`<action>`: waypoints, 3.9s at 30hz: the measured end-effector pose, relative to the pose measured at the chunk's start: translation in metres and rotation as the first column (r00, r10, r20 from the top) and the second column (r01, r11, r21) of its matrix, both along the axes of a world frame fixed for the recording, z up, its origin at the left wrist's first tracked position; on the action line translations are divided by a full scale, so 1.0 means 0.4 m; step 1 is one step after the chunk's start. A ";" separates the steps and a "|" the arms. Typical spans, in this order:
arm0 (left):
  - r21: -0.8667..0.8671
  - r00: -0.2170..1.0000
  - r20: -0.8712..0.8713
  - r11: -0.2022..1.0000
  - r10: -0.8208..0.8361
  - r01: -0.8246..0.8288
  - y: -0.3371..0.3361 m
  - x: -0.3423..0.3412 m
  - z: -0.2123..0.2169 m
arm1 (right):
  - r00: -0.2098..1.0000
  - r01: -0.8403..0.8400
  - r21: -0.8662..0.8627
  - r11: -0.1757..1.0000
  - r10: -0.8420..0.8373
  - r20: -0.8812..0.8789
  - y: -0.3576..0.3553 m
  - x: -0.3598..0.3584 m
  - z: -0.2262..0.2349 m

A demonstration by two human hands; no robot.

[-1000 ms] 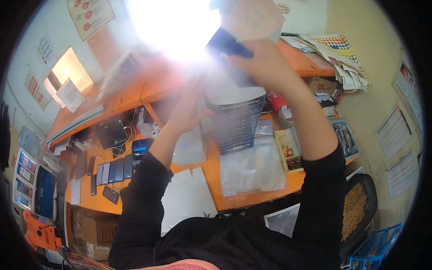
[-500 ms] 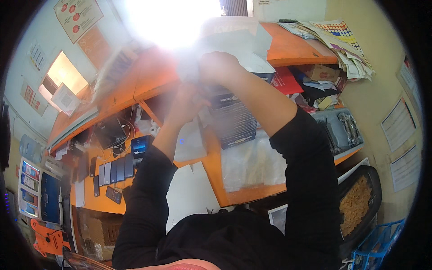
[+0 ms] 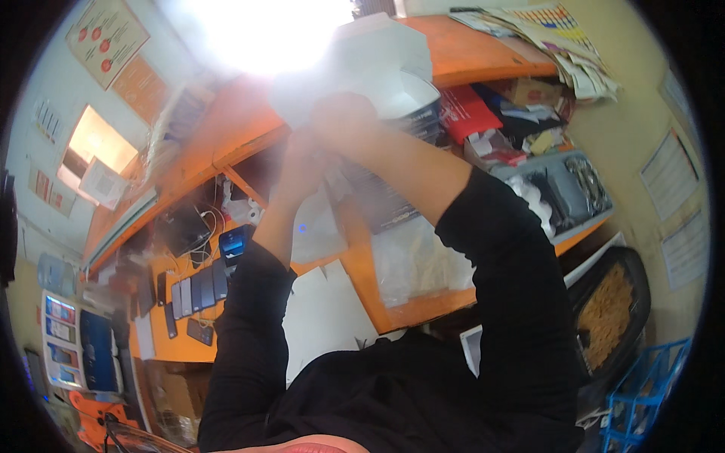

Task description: The person folds flat cardboard sheets into food boxes by hand, moves a stack of the assembled boxes onto a lower shelf, and continues folding additional boxes.

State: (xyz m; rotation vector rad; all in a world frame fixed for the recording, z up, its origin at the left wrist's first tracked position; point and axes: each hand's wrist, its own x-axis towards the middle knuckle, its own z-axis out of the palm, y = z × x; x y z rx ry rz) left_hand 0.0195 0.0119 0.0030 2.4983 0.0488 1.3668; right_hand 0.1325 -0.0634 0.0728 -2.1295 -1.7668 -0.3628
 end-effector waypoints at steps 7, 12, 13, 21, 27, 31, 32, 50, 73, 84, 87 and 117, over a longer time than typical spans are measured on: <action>-0.192 0.999 0.003 0.980 -0.051 0.050 -0.002 -0.008 -0.009 | 0.982 -0.133 -0.123 0.983 0.114 -0.150 -0.028 -0.031 0.012; -0.230 1.000 0.021 0.973 -0.007 0.012 0.032 -0.012 -0.046 | 0.911 -0.113 -0.095 0.989 0.065 -0.408 0.013 -0.042 -0.049; -0.144 0.998 0.061 0.989 -0.016 0.025 0.021 -0.013 -0.036 | 0.935 -0.090 -0.019 0.996 0.078 -0.347 0.017 -0.027 -0.050; -0.044 0.999 -0.013 0.998 0.032 -0.033 0.001 0.009 0.005 | 0.925 0.236 -0.015 0.972 -0.220 0.311 -0.039 0.335 -0.036; 0.099 0.995 0.023 0.990 0.100 -0.101 0.018 0.024 -0.058 | 0.907 0.230 0.112 0.967 -0.255 0.336 -0.029 0.355 -0.147; 0.173 0.994 -0.046 0.981 0.094 -0.085 0.040 0.026 -0.038 | 0.863 0.227 0.140 0.964 -0.265 0.430 -0.019 0.449 -0.174; 0.137 0.989 -0.054 0.982 0.138 -0.129 0.046 -0.013 -0.049 | 0.946 0.325 0.140 0.935 -0.320 -0.060 -0.056 0.328 -0.100; -0.695 0.682 -0.550 0.188 0.482 -0.694 -0.433 -0.620 -0.656 | 0.988 -0.075 0.056 0.996 0.082 -0.128 -0.259 0.098 -0.772; -0.286 0.484 -0.565 0.391 0.668 -0.875 -0.443 -0.608 -0.701 | 0.998 -0.059 0.093 0.994 0.055 0.040 -0.211 0.131 -0.746; -0.301 0.500 -0.552 0.399 0.668 -0.866 -0.442 -0.609 -0.693 | 0.995 -0.060 0.184 0.981 0.073 -0.066 -0.203 0.128 -0.728; -0.315 0.503 -0.553 0.393 0.664 -0.864 -0.443 -0.608 -0.694 | 0.998 -0.061 0.155 0.986 0.060 0.011 -0.204 0.134 -0.721; -0.341 0.487 -0.603 0.348 0.632 -0.874 -0.448 -0.608 -0.689 | 0.994 -0.094 0.310 0.946 0.070 0.086 -0.190 0.135 -0.656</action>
